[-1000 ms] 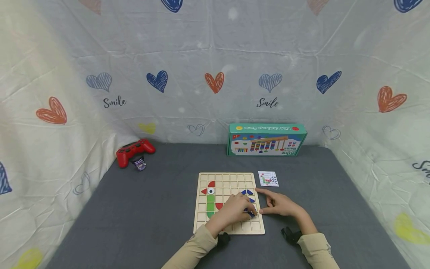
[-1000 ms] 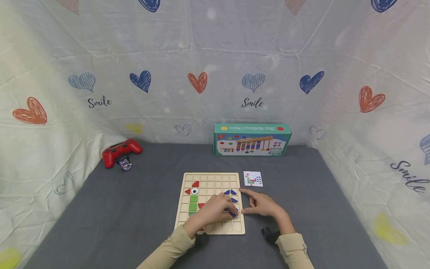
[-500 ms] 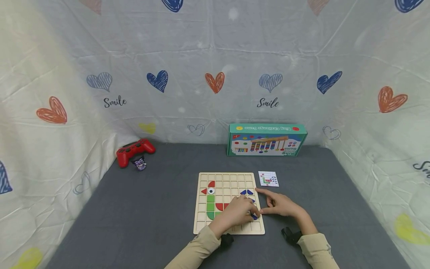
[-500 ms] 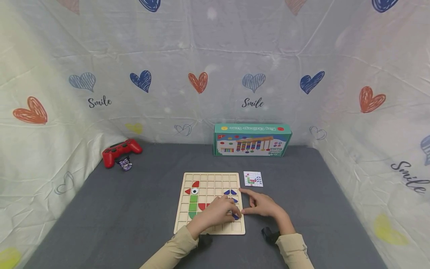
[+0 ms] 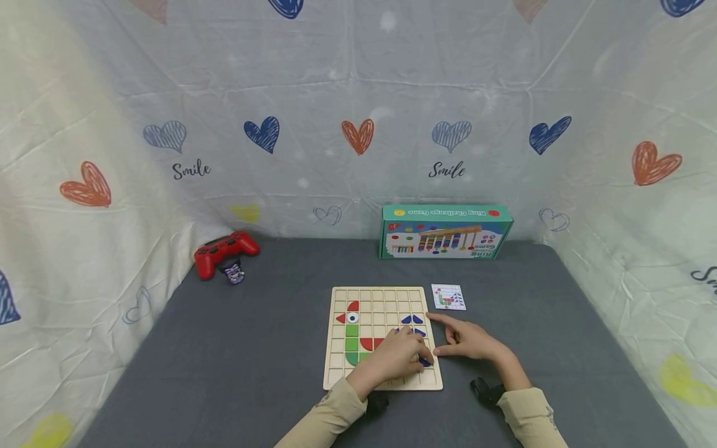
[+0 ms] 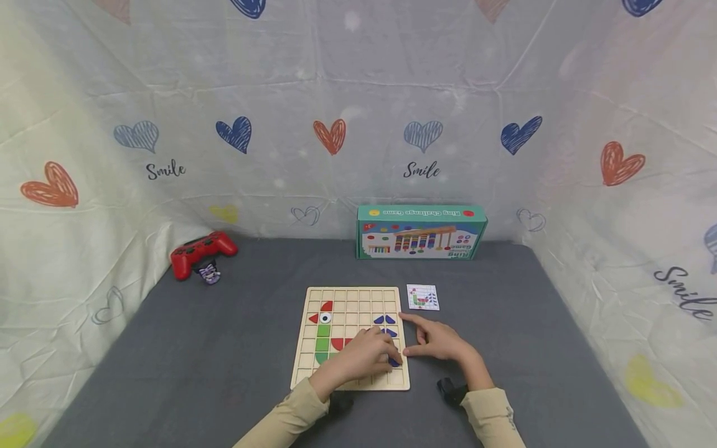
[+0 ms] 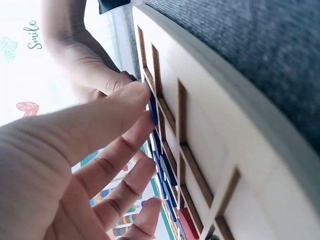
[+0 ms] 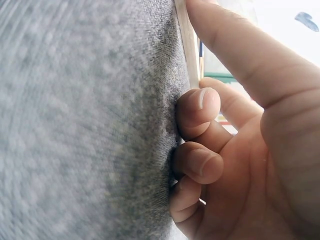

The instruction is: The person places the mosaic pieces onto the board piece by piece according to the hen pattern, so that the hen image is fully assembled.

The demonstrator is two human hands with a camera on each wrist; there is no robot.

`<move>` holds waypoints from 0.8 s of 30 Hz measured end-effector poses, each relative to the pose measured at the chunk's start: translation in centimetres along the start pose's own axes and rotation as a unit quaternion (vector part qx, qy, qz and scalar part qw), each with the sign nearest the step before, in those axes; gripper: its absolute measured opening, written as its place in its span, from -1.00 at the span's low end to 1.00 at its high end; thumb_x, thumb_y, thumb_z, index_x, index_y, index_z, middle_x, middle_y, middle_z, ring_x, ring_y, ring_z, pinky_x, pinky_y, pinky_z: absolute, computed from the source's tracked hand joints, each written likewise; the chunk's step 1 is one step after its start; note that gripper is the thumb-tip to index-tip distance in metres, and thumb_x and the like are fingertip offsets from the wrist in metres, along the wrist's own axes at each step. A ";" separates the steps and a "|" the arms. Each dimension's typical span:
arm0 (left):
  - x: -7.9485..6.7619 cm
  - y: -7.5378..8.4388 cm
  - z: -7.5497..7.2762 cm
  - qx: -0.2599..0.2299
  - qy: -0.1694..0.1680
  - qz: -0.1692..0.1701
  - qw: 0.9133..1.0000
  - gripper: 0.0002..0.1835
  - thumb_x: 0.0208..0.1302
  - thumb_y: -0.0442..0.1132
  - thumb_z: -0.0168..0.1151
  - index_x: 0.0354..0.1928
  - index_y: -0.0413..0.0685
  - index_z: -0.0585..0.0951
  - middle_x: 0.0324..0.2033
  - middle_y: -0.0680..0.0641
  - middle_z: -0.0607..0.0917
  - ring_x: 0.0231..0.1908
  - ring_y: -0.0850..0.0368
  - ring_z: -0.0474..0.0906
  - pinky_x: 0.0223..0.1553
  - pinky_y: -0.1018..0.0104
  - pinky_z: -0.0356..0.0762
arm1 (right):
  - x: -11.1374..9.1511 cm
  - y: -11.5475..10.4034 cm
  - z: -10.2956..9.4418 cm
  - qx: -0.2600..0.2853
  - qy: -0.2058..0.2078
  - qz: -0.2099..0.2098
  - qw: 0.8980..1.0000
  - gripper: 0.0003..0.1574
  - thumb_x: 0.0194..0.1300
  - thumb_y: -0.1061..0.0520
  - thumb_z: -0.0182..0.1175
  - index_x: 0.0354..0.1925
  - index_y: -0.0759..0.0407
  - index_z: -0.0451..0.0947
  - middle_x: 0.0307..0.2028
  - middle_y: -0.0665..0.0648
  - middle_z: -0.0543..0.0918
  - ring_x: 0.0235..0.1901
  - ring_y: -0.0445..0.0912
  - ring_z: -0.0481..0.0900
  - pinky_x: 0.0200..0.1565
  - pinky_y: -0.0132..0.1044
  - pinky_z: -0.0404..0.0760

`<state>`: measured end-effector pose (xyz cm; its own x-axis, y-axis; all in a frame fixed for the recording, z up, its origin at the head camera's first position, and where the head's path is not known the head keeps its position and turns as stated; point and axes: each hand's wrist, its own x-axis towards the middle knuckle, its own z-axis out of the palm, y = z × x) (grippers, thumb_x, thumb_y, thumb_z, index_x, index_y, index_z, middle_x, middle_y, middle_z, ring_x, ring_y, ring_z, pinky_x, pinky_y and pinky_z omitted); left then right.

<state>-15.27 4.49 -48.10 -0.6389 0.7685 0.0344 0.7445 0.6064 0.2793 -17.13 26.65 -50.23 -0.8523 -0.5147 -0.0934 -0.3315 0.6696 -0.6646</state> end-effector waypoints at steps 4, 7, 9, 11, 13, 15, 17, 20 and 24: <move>-0.1 0.1 0.1 0.000 0.026 0.003 1.000 -0.85 0.18 -0.18 0.27 -0.29 0.31 0.72 -0.29 0.24 0.62 -0.23 0.28 0.38 -0.19 0.28 0.35 | 0.0 0.1 0.0 0.002 0.000 0.000 1.000 -0.05 0.06 -0.19 0.31 0.34 0.04 0.21 -0.61 -0.08 0.35 -0.68 -0.31 0.22 -0.58 -0.43 0.22; 0.1 0.1 0.3 0.002 0.039 0.001 0.999 -0.84 0.18 -0.21 0.26 -0.32 0.30 0.73 -0.31 0.23 0.62 -0.24 0.28 0.39 -0.19 0.28 0.35 | 0.1 0.1 0.0 0.004 0.000 -0.003 1.000 -0.04 0.07 -0.19 0.31 0.34 0.06 0.20 -0.62 -0.09 0.36 -0.68 -0.31 0.22 -0.58 -0.43 0.23; 0.1 0.1 0.5 0.003 0.043 -0.001 0.999 -0.84 0.18 -0.21 0.26 -0.33 0.30 0.73 -0.32 0.22 0.61 -0.24 0.28 0.39 -0.19 0.27 0.35 | 0.1 0.1 0.0 0.004 0.000 -0.005 1.000 -0.04 0.06 -0.20 0.31 0.34 0.07 0.21 -0.62 -0.09 0.36 -0.68 -0.31 0.22 -0.58 -0.44 0.23; 0.2 0.1 0.6 0.006 0.048 -0.003 0.999 -0.85 0.18 -0.20 0.26 -0.34 0.31 0.72 -0.33 0.23 0.61 -0.24 0.28 0.39 -0.20 0.28 0.35 | 0.1 0.0 -0.1 0.003 0.001 -0.007 1.000 -0.04 0.06 -0.20 0.30 0.34 0.08 0.21 -0.62 -0.10 0.35 -0.68 -0.32 0.22 -0.58 -0.44 0.23; 0.3 0.0 0.8 0.010 0.052 -0.005 0.999 -0.85 0.18 -0.19 0.27 -0.35 0.32 0.72 -0.34 0.23 0.61 -0.25 0.28 0.39 -0.20 0.28 0.35 | 0.1 0.0 -0.1 0.002 0.001 -0.005 1.000 -0.04 0.06 -0.20 0.30 0.34 0.07 0.21 -0.63 -0.11 0.35 -0.68 -0.32 0.22 -0.58 -0.44 0.22; 0.3 -0.1 0.9 0.016 0.056 -0.006 0.998 -0.86 0.18 -0.18 0.26 -0.36 0.32 0.72 -0.35 0.24 0.60 -0.25 0.29 0.39 -0.21 0.28 0.35 | 0.1 0.0 -0.1 0.001 0.001 -0.004 1.000 -0.04 0.06 -0.20 0.31 0.34 0.07 0.21 -0.63 -0.11 0.34 -0.68 -0.32 0.22 -0.59 -0.44 0.22; 0.3 -0.1 1.0 0.022 0.059 -0.007 0.998 -0.87 0.18 -0.16 0.26 -0.37 0.32 0.72 -0.36 0.25 0.61 -0.25 0.29 0.39 -0.20 0.28 0.36 | 0.1 0.0 -0.1 0.000 0.001 -0.003 1.000 -0.04 0.06 -0.20 0.31 0.34 0.07 0.21 -0.63 -0.11 0.34 -0.68 -0.32 0.22 -0.59 -0.44 0.22; 0.3 -0.2 0.9 0.029 0.062 -0.004 0.998 -0.87 0.20 -0.14 0.25 -0.39 0.33 0.72 -0.37 0.26 0.61 -0.26 0.29 0.40 -0.20 0.26 0.38 | 0.1 0.0 -0.1 -0.001 0.001 -0.002 1.000 -0.04 0.06 -0.20 0.31 0.34 0.07 0.21 -0.63 -0.11 0.34 -0.68 -0.32 0.22 -0.58 -0.45 0.21; 0.2 -0.2 0.8 0.029 0.058 -0.002 0.998 -0.87 0.21 -0.13 0.23 -0.39 0.34 0.72 -0.35 0.27 0.62 -0.25 0.28 0.42 -0.19 0.24 0.39 | 0.0 0.0 0.0 0.003 0.001 -0.003 1.000 -0.06 0.07 -0.18 0.31 0.34 0.08 0.21 -0.62 -0.11 0.35 -0.68 -0.32 0.21 -0.58 -0.45 0.21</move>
<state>-15.42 4.72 -48.97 -0.6569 0.7398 0.1458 0.7503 0.6223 0.2229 -17.16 26.64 -50.22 -0.8513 -0.5172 -0.0885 -0.3338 0.6638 -0.6693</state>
